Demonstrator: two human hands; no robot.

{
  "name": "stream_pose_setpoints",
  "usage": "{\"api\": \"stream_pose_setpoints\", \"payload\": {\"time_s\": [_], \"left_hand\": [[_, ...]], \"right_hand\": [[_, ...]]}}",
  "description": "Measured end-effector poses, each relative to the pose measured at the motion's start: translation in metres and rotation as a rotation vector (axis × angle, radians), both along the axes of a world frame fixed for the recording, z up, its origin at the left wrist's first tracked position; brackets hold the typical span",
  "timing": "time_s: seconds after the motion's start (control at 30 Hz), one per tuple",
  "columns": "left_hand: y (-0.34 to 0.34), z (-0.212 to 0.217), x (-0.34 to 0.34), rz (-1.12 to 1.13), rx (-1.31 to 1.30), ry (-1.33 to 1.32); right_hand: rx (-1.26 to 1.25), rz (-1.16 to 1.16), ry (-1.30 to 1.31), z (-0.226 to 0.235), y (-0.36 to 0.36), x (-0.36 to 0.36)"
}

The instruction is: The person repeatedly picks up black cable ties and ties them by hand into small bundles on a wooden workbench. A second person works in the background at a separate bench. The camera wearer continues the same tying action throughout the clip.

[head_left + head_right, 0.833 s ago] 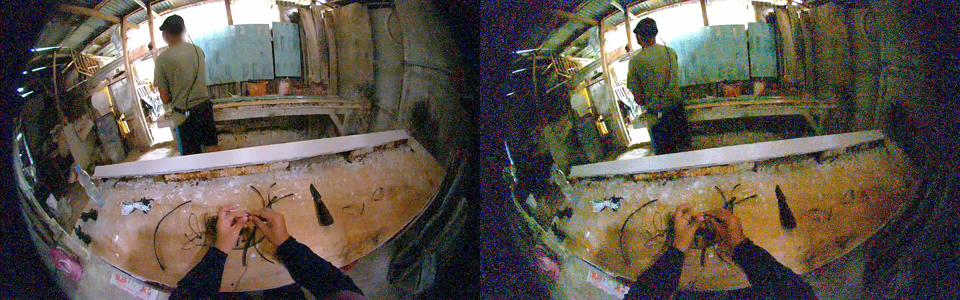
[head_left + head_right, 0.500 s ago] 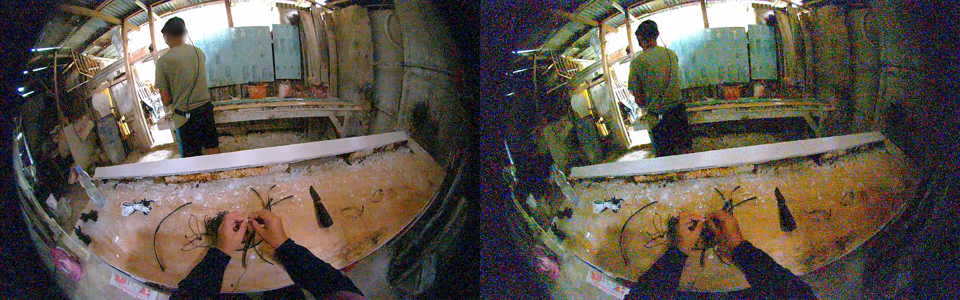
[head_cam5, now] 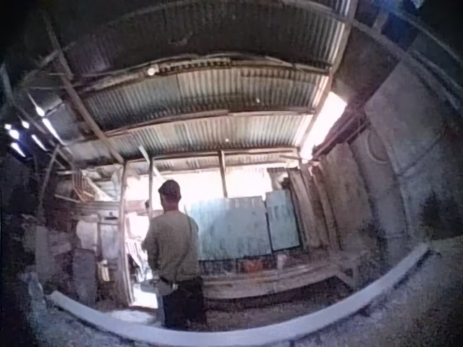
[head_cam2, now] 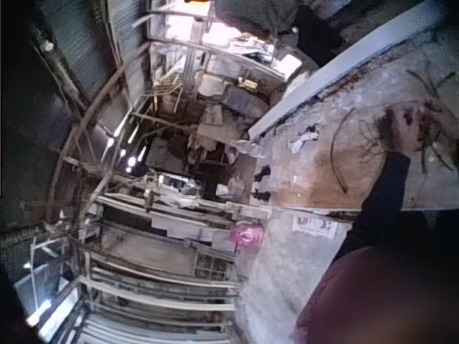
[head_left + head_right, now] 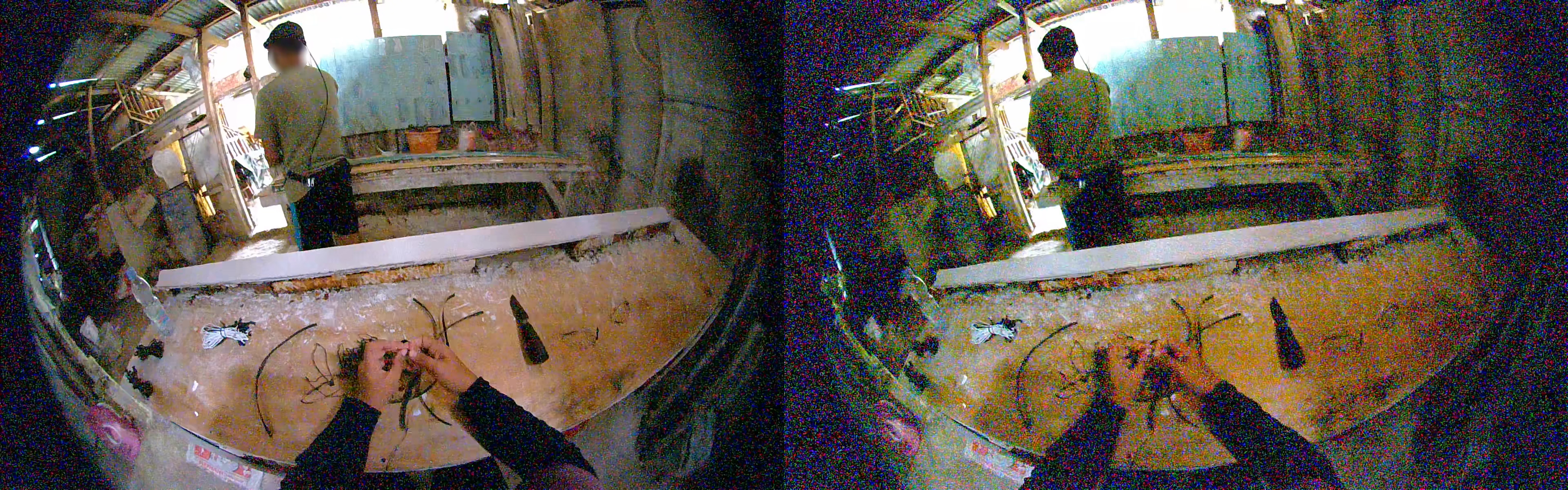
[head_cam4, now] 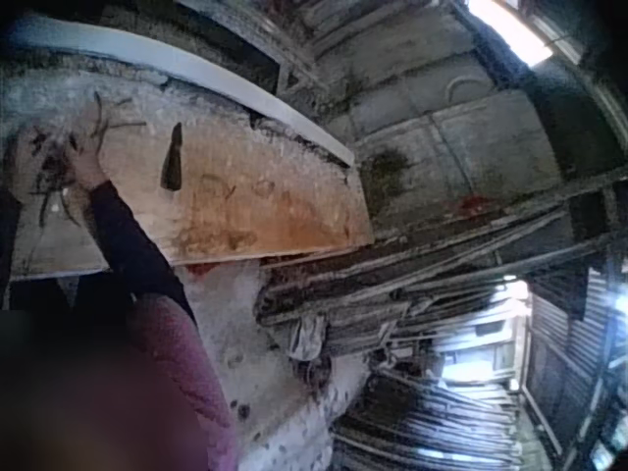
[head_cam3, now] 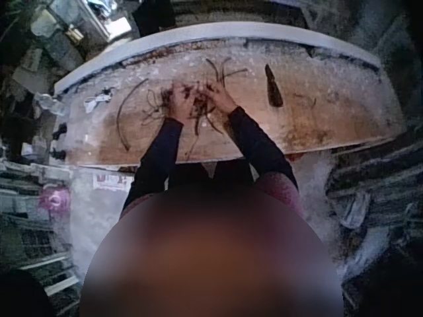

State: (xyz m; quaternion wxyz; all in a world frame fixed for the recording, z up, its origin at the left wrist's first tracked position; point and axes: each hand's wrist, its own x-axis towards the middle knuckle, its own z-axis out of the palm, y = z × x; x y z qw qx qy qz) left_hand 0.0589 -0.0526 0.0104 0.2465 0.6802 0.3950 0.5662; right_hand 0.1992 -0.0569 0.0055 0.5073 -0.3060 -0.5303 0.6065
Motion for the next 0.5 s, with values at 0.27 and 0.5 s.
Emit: {"api": "stream_pose_setpoints", "payload": {"time_s": [0.27,0.5], "left_hand": [[0.01,-0.007,0.002,-0.12,-0.068,-0.158],[0.0,0.009,0.0,-0.149,-0.25,-0.107]], "right_hand": [[-0.057,0.061,0.103,0.003,0.002,0.002],[-0.218,-0.012,0.171,0.008,-0.003,0.002]]}}
